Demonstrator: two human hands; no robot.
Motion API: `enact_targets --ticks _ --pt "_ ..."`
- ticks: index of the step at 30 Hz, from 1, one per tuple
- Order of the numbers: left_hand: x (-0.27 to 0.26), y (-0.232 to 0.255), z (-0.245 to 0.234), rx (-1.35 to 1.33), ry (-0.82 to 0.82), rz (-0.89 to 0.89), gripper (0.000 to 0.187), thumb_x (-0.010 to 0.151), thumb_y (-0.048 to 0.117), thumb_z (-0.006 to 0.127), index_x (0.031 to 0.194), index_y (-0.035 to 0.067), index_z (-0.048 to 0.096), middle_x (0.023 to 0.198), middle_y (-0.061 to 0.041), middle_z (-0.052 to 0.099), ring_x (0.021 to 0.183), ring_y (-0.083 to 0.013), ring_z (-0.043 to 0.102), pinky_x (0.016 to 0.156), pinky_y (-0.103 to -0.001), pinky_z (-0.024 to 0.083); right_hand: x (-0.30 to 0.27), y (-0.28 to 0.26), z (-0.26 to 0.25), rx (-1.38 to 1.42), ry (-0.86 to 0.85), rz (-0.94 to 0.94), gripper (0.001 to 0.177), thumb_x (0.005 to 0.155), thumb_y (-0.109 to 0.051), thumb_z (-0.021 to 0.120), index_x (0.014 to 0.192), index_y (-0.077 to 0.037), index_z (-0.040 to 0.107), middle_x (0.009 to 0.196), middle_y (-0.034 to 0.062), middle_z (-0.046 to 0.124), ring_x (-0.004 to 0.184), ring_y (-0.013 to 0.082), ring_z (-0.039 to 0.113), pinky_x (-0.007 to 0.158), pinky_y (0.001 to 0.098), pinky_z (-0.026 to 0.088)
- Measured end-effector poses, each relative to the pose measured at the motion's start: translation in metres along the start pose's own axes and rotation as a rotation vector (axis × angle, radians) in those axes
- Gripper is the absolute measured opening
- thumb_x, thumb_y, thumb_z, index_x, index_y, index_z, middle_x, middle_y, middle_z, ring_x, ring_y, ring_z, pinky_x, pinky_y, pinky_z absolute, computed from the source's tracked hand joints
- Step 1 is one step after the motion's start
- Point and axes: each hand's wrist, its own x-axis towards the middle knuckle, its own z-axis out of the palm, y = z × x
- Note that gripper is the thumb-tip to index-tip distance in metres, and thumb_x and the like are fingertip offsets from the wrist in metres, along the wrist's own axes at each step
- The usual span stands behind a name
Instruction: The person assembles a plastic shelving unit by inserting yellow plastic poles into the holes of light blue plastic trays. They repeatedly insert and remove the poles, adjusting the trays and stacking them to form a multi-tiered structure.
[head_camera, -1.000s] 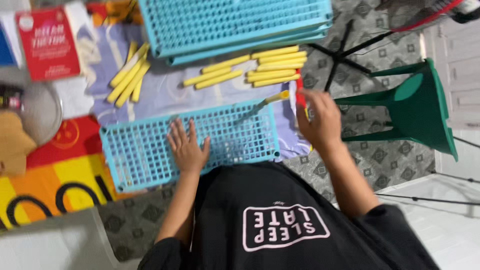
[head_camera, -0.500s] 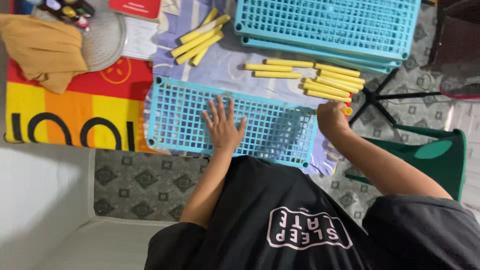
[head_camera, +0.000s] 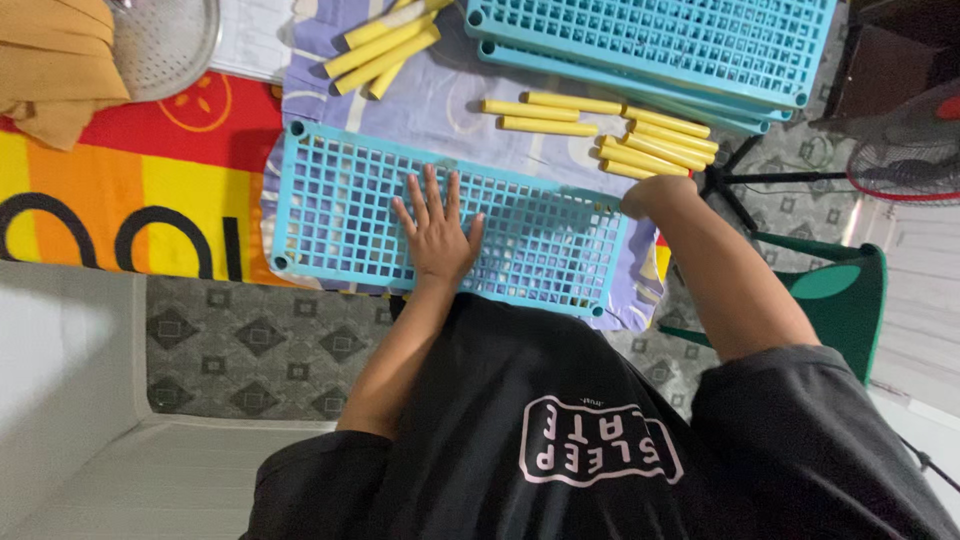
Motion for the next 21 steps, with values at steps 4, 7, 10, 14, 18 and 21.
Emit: enact_targets --ticks 4,7,10,14,18,21 --pt "0.0 0.0 -0.002 -0.018 -0.02 -0.011 0.076 0.107 0.059 0.033 0.167 0.013 0.023 0.173 -0.019 0.007 0.158 -0.0431 -0.001 0.122 -0.065 -0.008 -0.011 -0.002 0.004 -0.072 0.034 -0.018 0.037 0.097 -0.031 0.056 0.119 -0.009 0.075 0.124 0.0144 0.074 0.112 0.0349 0.07 0.09 0.0495 0.054" --pt "0.0 0.002 -0.002 -0.052 -0.039 -0.015 0.077 0.105 0.058 0.033 0.167 0.014 0.023 0.173 -0.019 0.007 0.158 -0.0429 -0.002 0.121 -0.065 -0.009 -0.032 -0.021 0.036 -0.431 0.333 0.066 0.035 0.093 -0.028 0.058 0.115 -0.006 0.075 0.116 0.0188 0.072 0.102 0.0357 0.071 0.077 0.0514 0.055" --pt "0.001 0.002 -0.002 0.006 0.0 0.018 0.076 0.108 0.057 0.034 0.169 0.013 0.021 0.173 -0.02 0.006 0.158 -0.0434 -0.003 0.122 -0.066 -0.009 -0.048 -0.026 0.054 -0.626 0.603 0.09 0.034 0.09 -0.027 0.06 0.112 -0.006 0.074 0.11 0.0195 0.073 0.094 0.0336 0.071 0.07 0.0508 0.055" --pt "0.0 -0.002 -0.003 -0.022 -0.038 0.004 0.077 0.108 0.058 0.034 0.169 0.013 0.02 0.174 -0.021 0.006 0.158 -0.044 -0.003 0.122 -0.066 -0.009 -0.06 -0.01 0.049 -0.37 0.65 -0.084 0.024 0.093 -0.022 0.062 0.108 -0.01 0.075 0.105 0.0124 0.076 0.094 0.0279 0.073 0.071 0.0476 0.058" --pt "0.0 0.004 -0.004 -0.034 -0.04 0.001 0.077 0.108 0.058 0.035 0.169 0.013 0.021 0.174 -0.021 0.006 0.158 -0.0435 -0.003 0.122 -0.066 -0.009 -0.065 -0.003 0.026 -0.218 0.383 -0.091 0.025 0.094 -0.018 0.061 0.111 -0.012 0.078 0.112 0.0116 0.078 0.1 0.031 0.076 0.078 0.0454 0.062" --pt "0.0 0.002 -0.006 -0.018 -0.022 -0.003 0.078 0.107 0.058 0.036 0.169 0.013 0.022 0.174 -0.02 0.005 0.159 -0.0431 -0.004 0.122 -0.066 -0.009 -0.055 -0.006 0.009 -0.2 0.23 -0.067 0.029 0.091 -0.02 0.062 0.114 -0.013 0.078 0.12 0.0097 0.075 0.109 0.0288 0.073 0.083 0.043 0.06"
